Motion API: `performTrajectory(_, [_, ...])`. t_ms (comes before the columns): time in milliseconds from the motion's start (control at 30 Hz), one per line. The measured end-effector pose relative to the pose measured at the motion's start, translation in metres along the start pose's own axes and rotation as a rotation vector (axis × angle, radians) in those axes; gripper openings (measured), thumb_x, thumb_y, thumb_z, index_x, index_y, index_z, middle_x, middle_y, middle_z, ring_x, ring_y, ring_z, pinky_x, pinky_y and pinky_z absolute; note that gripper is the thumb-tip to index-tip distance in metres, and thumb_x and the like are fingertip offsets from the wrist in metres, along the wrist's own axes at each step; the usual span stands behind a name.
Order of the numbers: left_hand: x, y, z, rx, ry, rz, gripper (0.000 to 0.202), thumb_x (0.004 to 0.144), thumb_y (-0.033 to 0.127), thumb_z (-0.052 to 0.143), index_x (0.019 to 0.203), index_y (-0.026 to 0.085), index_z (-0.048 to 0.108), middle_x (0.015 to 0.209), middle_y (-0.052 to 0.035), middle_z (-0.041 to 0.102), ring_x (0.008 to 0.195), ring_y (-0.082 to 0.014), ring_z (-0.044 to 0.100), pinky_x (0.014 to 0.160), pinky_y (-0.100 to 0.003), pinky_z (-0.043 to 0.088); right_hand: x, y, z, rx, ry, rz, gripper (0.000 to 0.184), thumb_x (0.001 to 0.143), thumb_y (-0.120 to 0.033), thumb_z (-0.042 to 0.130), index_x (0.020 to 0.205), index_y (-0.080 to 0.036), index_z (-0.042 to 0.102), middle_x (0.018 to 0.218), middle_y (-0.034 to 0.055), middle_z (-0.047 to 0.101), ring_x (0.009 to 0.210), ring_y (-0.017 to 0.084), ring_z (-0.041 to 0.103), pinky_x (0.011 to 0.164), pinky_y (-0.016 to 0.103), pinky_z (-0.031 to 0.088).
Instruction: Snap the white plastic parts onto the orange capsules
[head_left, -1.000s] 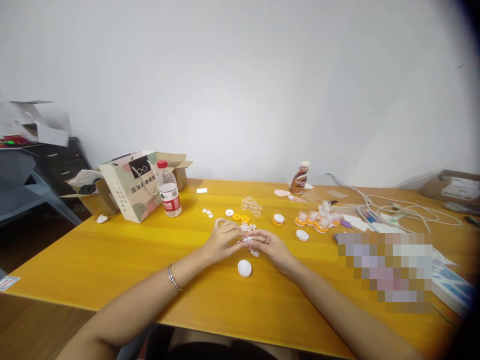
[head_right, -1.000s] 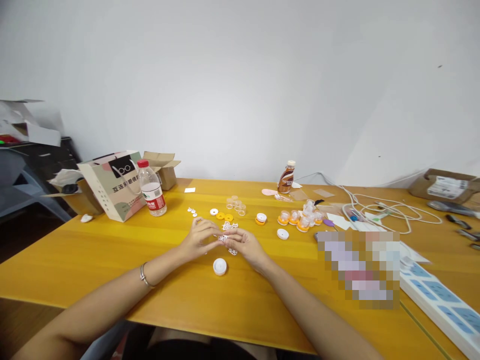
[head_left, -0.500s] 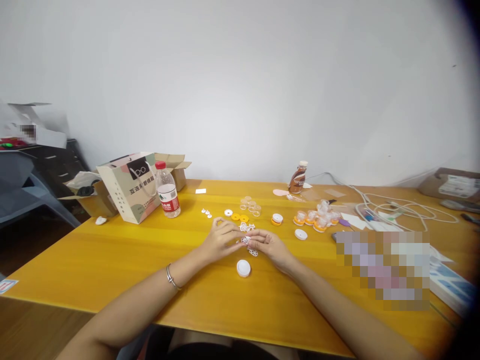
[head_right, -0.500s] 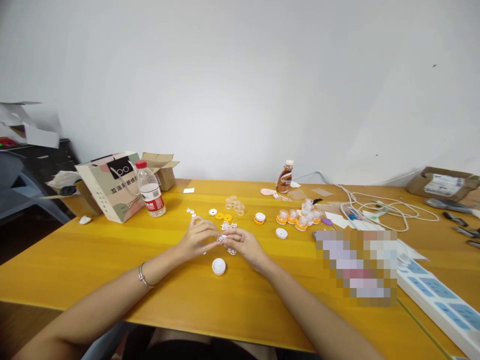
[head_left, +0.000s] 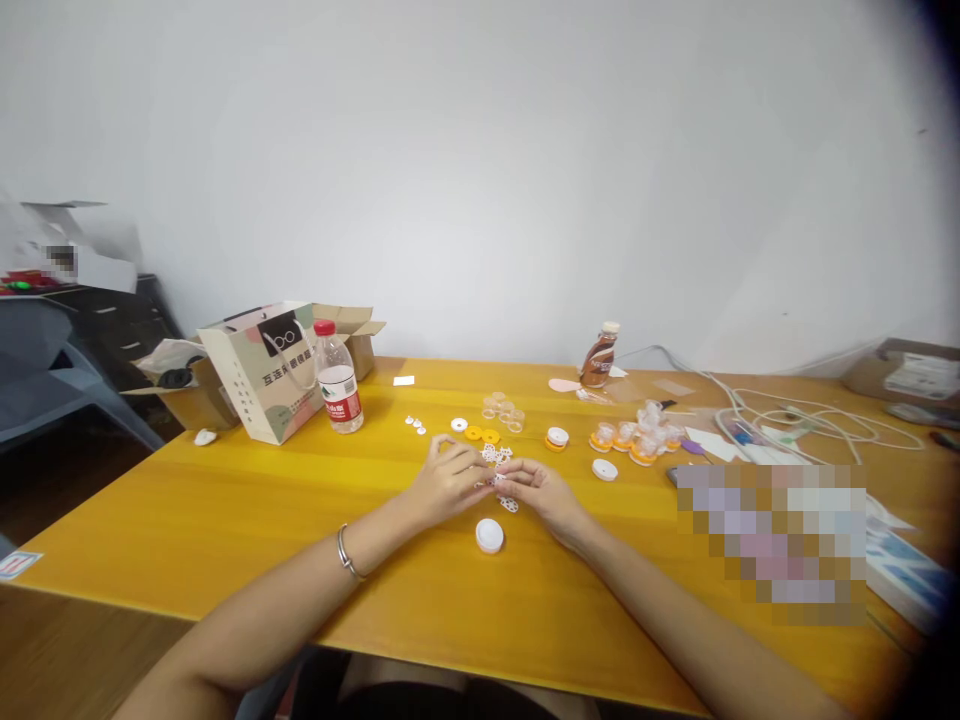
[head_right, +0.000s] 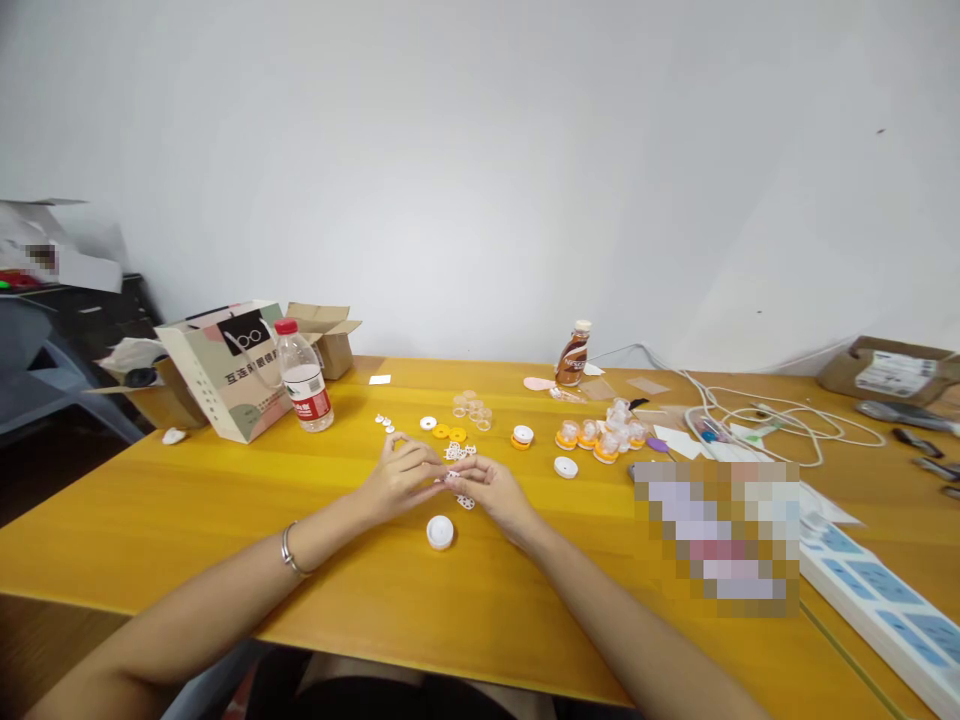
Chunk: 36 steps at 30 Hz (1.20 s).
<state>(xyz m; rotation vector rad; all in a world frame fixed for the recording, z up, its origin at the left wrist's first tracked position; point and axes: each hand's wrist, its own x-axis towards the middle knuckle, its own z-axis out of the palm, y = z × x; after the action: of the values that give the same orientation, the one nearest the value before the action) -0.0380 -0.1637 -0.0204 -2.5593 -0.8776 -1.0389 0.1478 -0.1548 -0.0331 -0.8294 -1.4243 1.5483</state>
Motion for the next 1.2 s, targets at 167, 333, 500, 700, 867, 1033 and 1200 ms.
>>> performTrajectory(167, [0.0,-0.001,0.001,-0.043,-0.046,-0.057,0.023,0.082,0.037,0.049,0.097,0.022,0.058,0.089,-0.003,0.063,0.085,-0.0146,0.053,0.084,-0.034,0.025,0.001,-0.003,-0.001,-0.029,0.061,-0.008,0.026,0.057,-0.031,0.073,0.073,-0.017,0.059,0.073,0.0015,0.067,0.068,0.014,0.061,0.067,0.027,0.045])
performTrajectory(333, [-0.002,-0.011,-0.003,-0.145,-0.25,-0.171,0.031,0.081,0.04,0.048,0.106,0.023,0.054,0.096,-0.0047,0.06,0.09,-0.016,0.052,0.079,-0.029,0.033,0.006,-0.003,-0.007,-0.068,0.203,-0.083,0.029,0.054,-0.034,0.073,0.074,-0.018,0.059,0.075,0.0019,0.066,0.071,0.015,0.061,0.071,0.028,0.045])
performTrajectory(500, [-0.005,-0.015,0.006,-0.217,-0.381,-0.119,0.026,0.079,0.037,0.051,0.098,0.02,0.058,0.092,-0.0053,0.059,0.085,-0.016,0.054,0.076,-0.025,0.039,0.008,0.001,-0.009,-0.091,0.239,-0.1,0.03,0.055,-0.035,0.072,0.074,-0.019,0.057,0.07,0.0,0.064,0.058,0.013,0.058,0.062,0.027,0.045])
performTrajectory(700, [-0.008,-0.014,0.013,-0.292,-0.287,-0.222,0.016,0.082,0.023,0.046,0.084,0.016,0.061,0.08,-0.0037,0.062,0.073,-0.0125,0.055,0.07,-0.023,0.043,0.008,0.003,-0.008,-0.101,0.186,-0.105,0.024,0.058,-0.036,0.071,0.071,-0.018,0.06,0.082,0.0039,0.066,0.078,0.017,0.059,0.077,0.031,0.044])
performTrajectory(867, [-0.003,-0.013,0.011,-0.601,-0.088,-0.519,0.023,0.079,0.028,0.05,0.094,0.014,0.061,0.078,-0.004,0.065,0.068,-0.0117,0.058,0.066,-0.023,0.046,0.008,0.004,-0.008,-0.144,0.215,-0.115,0.024,0.057,-0.036,0.071,0.069,-0.018,0.059,0.08,0.0028,0.064,0.077,0.017,0.059,0.078,0.032,0.044])
performTrajectory(1033, [-0.001,-0.015,0.019,-0.927,-0.06,-0.673,0.031,0.071,0.031,0.061,0.093,0.01,0.062,0.087,-0.0097,0.067,0.076,-0.0165,0.062,0.072,-0.028,0.048,0.008,0.003,-0.006,-0.14,0.172,-0.133,0.028,0.058,-0.031,0.071,0.08,-0.02,0.059,0.084,0.0022,0.064,0.08,0.017,0.06,0.078,0.032,0.046])
performTrajectory(1200, [-0.001,-0.012,0.018,-0.941,-0.006,-0.712,0.031,0.069,0.029,0.064,0.093,0.01,0.063,0.08,-0.0081,0.068,0.071,-0.0153,0.062,0.07,-0.028,0.048,0.007,0.003,-0.004,-0.142,0.17,-0.102,0.027,0.059,-0.032,0.07,0.083,-0.021,0.062,0.087,0.003,0.067,0.085,0.019,0.061,0.083,0.035,0.044])
